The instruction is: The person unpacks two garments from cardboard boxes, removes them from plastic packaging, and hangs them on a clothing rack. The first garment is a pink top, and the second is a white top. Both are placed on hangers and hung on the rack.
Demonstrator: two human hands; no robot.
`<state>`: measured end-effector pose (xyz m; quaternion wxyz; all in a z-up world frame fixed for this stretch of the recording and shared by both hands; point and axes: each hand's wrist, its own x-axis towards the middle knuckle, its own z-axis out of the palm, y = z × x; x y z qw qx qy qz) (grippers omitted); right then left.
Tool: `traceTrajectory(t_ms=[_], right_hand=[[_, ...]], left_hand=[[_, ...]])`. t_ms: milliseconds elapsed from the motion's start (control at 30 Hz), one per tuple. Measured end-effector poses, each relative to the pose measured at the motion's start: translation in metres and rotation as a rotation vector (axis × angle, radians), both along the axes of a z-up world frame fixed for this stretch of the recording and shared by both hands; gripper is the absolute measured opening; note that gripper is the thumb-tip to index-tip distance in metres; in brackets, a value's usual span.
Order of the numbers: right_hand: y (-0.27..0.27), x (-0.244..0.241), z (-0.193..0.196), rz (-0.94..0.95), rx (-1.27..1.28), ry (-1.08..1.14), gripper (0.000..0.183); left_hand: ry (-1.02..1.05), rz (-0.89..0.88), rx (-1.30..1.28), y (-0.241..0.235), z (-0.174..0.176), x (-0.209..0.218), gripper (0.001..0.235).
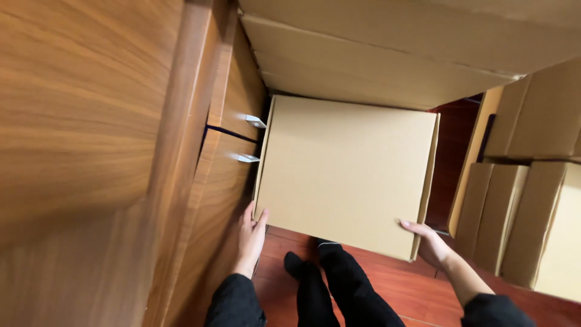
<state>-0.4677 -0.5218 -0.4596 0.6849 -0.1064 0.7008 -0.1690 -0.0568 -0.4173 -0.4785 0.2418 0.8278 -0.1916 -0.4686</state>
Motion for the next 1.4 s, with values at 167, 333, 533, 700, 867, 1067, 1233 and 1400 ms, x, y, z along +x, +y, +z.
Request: traceTrajectory(t_ms=[167, 333, 533, 700, 867, 1067, 1233, 1400], right_hand=[[0.03, -0.06, -0.016, 0.013, -0.048, -0.016, 0.049], [0.06, -0.086, 0.008, -0.008, -0.077, -0.052, 0.051], [0.099, -0.108, 0.033, -0.105, -0.078, 0.027, 0.042], [0.145, -0.147, 0.047, -0.102, -0.163, -0.059, 0.045], [0.17, -0.188, 0.056, -0.056, -0.328, 0.003, 0.04], [0.164, -0.214, 0.067, 0.004, -0.507, -0.108, 0.04], [0.167, -0.164, 0.131, 0.12, -0.547, -0.193, 0.053], [0.198, -0.046, 0.239, 0.154, -0.454, -0.162, 0.058]], left_hand=[[0.064, 0.104, 0.118, 0.019, 0.003, -0.011, 0.085], [-0.179, 0.006, 0.132, 0.034, -0.008, -0.022, 0.069], [0.397, 0.403, 0.166, 0.023, 0.134, -0.048, 0.07], [0.528, 0.448, 0.202, 0.066, 0.205, -0.058, 0.081], [0.7, 0.402, 0.026, 0.141, 0.249, -0.059, 0.078], [0.402, 0.253, -0.212, 0.239, 0.325, -0.076, 0.088], [0.311, 0.351, -0.516, 0.319, 0.362, -0.075, 0.066], [0.393, 0.687, -0.415, 0.386, 0.416, -0.081, 0.064]])
